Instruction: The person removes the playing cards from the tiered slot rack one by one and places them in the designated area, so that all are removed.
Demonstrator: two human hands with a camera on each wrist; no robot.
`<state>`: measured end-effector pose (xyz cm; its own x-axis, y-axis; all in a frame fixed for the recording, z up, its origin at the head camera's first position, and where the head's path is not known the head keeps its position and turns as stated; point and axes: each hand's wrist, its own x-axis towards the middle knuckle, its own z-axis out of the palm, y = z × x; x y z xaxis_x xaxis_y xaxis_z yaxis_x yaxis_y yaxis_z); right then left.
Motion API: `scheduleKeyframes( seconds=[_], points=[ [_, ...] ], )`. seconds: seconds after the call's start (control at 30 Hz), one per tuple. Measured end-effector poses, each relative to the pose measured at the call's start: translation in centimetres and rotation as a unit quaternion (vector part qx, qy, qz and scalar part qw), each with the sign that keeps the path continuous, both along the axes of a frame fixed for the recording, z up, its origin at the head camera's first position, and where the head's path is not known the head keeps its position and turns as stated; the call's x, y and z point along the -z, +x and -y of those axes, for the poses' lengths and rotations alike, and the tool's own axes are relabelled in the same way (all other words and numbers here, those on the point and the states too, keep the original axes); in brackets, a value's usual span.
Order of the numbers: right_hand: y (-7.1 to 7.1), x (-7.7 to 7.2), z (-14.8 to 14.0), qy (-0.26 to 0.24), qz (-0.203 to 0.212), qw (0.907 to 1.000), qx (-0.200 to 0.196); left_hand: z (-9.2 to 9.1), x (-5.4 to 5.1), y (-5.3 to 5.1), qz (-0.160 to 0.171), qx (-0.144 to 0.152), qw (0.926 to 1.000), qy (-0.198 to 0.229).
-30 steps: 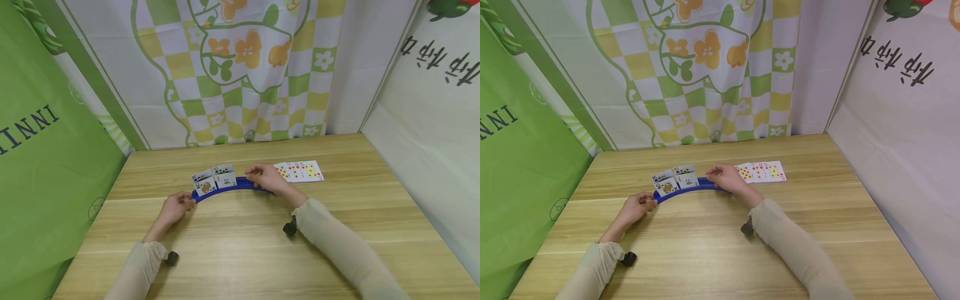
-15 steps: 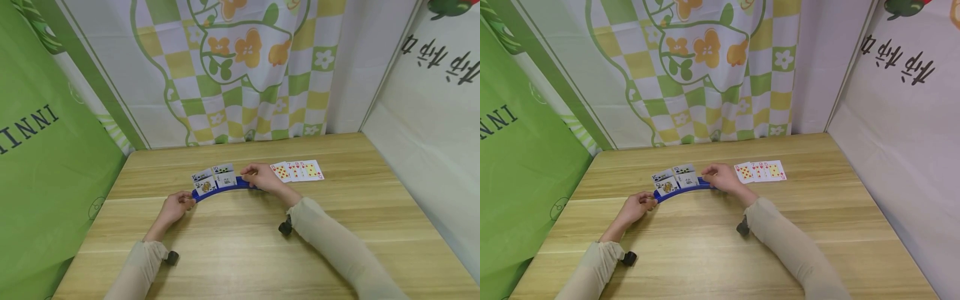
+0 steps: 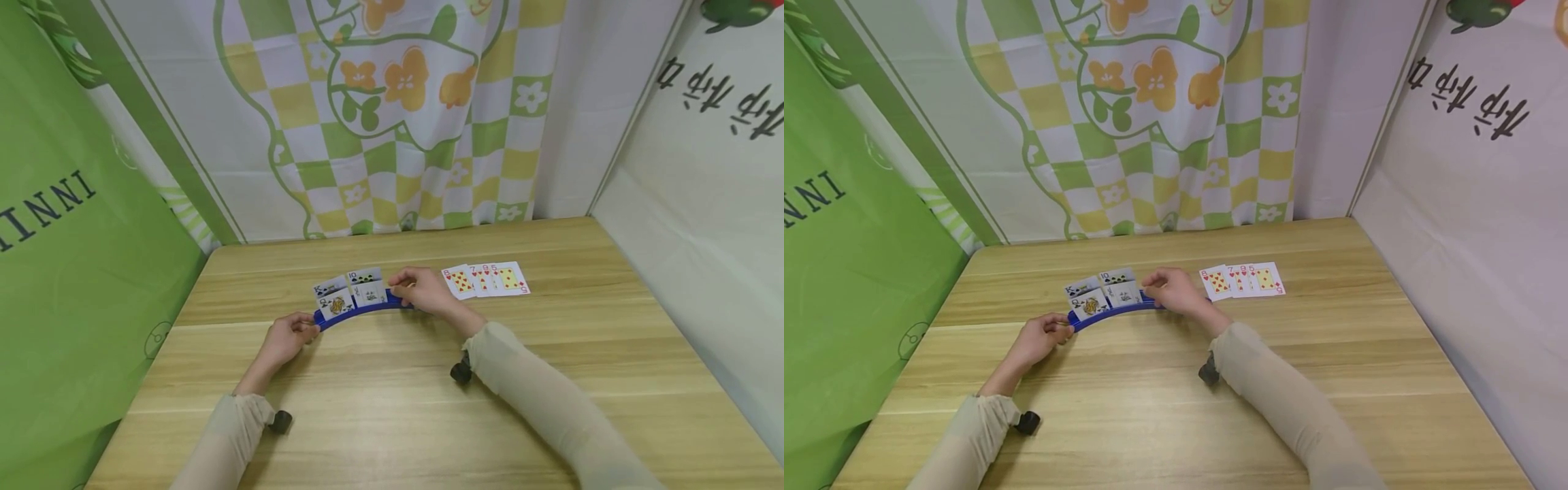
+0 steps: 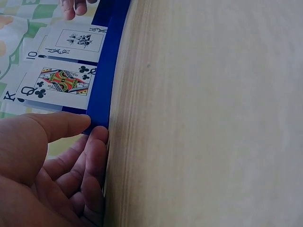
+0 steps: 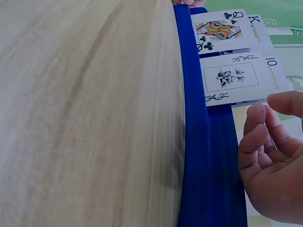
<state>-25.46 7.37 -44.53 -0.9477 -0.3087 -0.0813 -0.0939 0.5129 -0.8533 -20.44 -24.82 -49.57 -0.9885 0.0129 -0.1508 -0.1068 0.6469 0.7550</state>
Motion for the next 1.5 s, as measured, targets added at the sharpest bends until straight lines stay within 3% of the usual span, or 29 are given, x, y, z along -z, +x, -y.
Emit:
scheduleKeyframes(
  seconds=[0.4, 1.0, 1.3, 1.5],
  points=[
    [-0.2, 0.2, 0.8, -0.038, 0.031, 0.9988, -0.005, -0.1, 0.0, 0.0, -0.001, -0.002, 1.0000, -0.001],
    [-0.2, 0.3, 1.5, -0.041, 0.004, 0.9990, -0.021, -0.2, -0.1, 0.1, -0.006, 0.000, 1.0000, -0.001],
    [0.2, -0.5, 1.2, -0.038, 0.008, 0.9990, -0.020, -0.2, -0.1, 0.1, -0.005, -0.002, 1.0000, 0.006],
    [0.2, -1.0, 0.9, -0.024, -0.015, 0.9995, -0.014, -0.2, -0.1, 0.1, -0.003, 0.000, 1.0000, 0.008]
  ],
)
